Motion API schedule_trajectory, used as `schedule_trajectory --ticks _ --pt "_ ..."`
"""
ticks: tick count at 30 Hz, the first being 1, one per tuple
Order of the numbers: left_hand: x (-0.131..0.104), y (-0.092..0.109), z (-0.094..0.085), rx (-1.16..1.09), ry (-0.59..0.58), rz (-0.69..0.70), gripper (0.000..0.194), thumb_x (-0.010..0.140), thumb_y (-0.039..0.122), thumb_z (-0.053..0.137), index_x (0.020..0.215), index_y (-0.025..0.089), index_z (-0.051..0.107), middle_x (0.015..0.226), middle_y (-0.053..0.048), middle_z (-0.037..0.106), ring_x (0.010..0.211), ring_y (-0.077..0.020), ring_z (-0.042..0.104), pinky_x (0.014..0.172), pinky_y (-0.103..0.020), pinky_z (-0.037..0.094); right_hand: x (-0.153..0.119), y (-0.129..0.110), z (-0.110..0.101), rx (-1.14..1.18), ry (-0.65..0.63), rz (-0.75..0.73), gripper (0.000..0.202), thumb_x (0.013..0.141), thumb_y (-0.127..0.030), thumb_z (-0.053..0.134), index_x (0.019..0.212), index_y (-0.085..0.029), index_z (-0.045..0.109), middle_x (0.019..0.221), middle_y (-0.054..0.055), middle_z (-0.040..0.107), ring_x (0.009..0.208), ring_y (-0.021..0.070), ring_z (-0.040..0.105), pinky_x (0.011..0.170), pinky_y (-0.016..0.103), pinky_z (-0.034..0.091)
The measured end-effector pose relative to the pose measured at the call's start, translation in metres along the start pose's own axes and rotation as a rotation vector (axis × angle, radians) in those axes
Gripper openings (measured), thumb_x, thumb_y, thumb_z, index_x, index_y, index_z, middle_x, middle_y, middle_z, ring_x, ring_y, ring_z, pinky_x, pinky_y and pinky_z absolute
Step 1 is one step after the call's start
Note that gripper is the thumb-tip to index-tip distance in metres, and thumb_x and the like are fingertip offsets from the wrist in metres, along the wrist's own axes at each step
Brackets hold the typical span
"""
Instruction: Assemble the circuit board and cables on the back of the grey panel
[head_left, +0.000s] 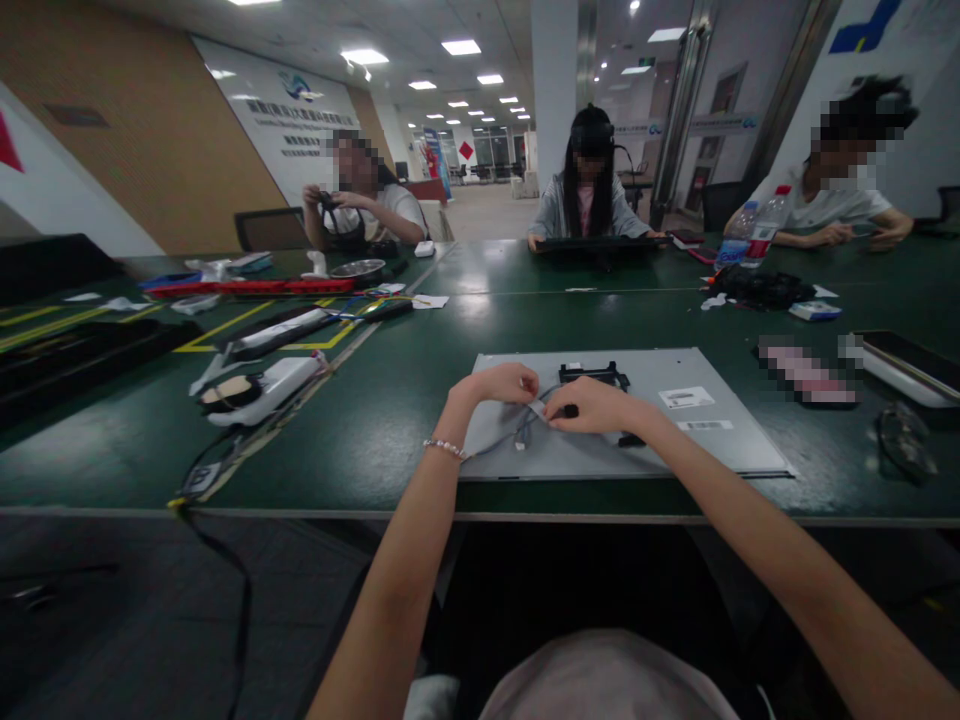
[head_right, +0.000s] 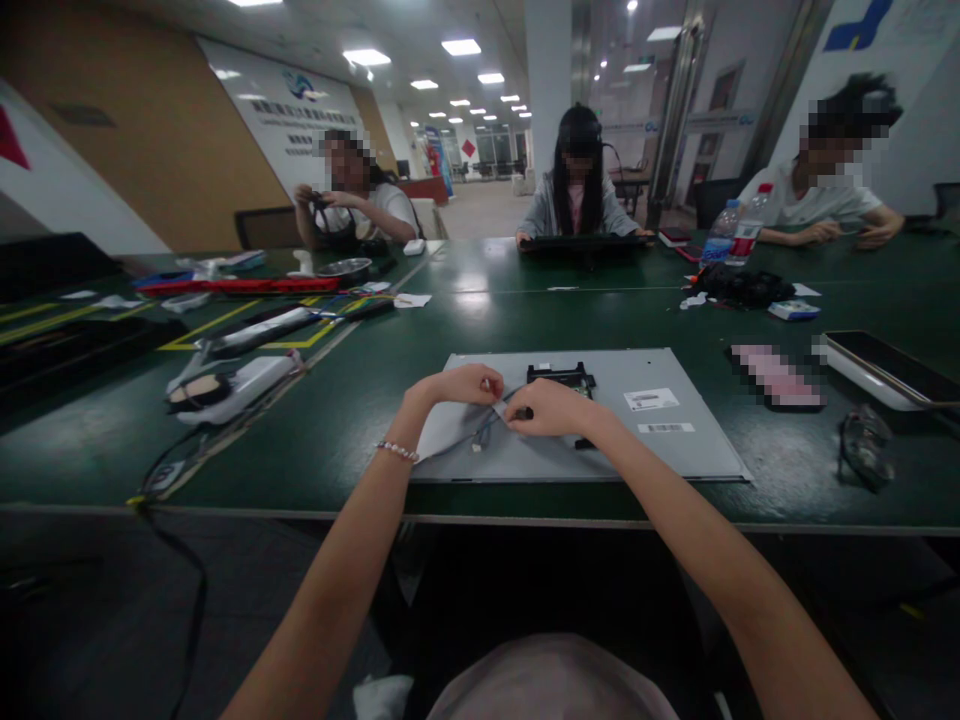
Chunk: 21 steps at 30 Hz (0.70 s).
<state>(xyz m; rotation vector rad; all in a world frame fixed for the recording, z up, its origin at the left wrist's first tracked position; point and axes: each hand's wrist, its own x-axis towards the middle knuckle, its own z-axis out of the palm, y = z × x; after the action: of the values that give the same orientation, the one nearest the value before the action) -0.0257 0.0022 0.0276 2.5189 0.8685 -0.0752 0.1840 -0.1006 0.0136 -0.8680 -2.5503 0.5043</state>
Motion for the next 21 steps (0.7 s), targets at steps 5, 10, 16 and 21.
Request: schedule_trajectory --ticks 5,10,16,21 --pt "0.0 0.0 0.001 -0.016 -0.044 -0.032 0.03 0.07 0.045 0.068 0.08 0.017 0.065 0.075 0.0 0.064 0.072 -0.0147 0.056 0.066 -0.025 0.04 -0.001 -0.005 -0.003 -0.052 -0.004 -0.02 0.021 0.093 -0.024 0.056 0.087 -0.018 0.076 0.089 0.005 0.076 0.076 0.0176 0.067 0.076 0.028 0.045" --pt "0.002 0.004 0.002 0.037 -0.061 -0.102 0.036 0.066 0.05 0.069 0.082 0.018 0.064 0.081 -0.001 0.065 0.073 -0.0156 0.056 0.066 -0.026 0.039 -0.002 -0.006 -0.005 -0.038 -0.01 -0.007 0.03 0.095 -0.028 0.052 0.08 -0.017 0.075 0.075 0.003 0.073 0.064 0.015 0.061 0.068 0.027 0.04" --pt "0.002 0.009 0.003 0.108 -0.061 -0.133 0.042 0.065 0.056 0.069 0.085 0.019 0.064 0.087 -0.003 0.066 0.076 -0.017 0.056 0.065 -0.027 0.038 -0.005 -0.006 -0.011 0.035 0.004 0.065 0.028 0.092 -0.03 0.057 0.075 -0.017 0.076 0.068 0.001 0.069 0.059 0.0132 0.055 0.063 0.027 0.037" --pt "0.003 0.01 0.004 0.127 -0.075 -0.139 0.049 0.063 0.061 0.071 0.087 0.019 0.062 0.087 -0.002 0.065 0.077 -0.0171 0.056 0.066 -0.026 0.038 -0.013 0.005 -0.023 0.021 0.169 0.203 0.03 0.094 -0.035 0.057 0.082 -0.016 0.076 0.069 0.001 0.069 0.067 0.0157 0.061 0.066 0.027 0.044"
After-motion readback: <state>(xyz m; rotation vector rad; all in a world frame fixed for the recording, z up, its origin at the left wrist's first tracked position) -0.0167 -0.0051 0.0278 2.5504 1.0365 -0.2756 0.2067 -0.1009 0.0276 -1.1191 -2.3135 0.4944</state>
